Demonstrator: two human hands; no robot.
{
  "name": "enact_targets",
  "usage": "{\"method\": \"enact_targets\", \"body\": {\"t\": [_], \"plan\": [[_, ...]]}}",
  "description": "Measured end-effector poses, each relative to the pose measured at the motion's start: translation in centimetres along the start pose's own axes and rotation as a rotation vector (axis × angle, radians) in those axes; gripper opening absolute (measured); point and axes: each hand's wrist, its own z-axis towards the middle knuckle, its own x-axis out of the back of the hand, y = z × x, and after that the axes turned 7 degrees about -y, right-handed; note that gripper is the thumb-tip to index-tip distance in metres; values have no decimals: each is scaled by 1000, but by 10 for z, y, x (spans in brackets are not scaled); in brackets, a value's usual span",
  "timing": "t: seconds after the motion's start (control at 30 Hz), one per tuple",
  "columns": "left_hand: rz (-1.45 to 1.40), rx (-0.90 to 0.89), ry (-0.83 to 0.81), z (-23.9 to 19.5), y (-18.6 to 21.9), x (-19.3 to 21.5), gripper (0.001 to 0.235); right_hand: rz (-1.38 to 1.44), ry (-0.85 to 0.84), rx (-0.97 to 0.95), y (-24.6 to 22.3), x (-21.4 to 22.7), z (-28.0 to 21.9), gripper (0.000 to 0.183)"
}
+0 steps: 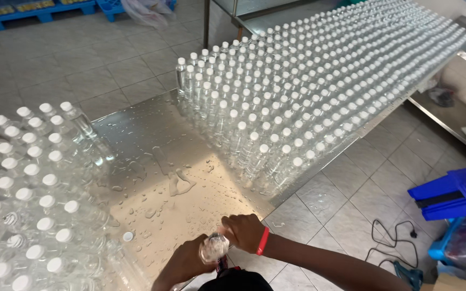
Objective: The person repeatedly picks up clear plastic bottles from a metal table, screws on white caps by hand, and places the capped bottles back into rows. The process is continuous and repetitive, with the person handling bottles one at a time.
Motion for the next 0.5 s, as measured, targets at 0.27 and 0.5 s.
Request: {"method": "enact_targets", "body": {"t": [0.27,0.5], "plan": [[-470,-274,-545,-24,20,15,29,-85,480,512,-11,8,-23,49],[483,49,295,66,-34,-90,49,851,-28,-494,-4,-54,7,53]]}}
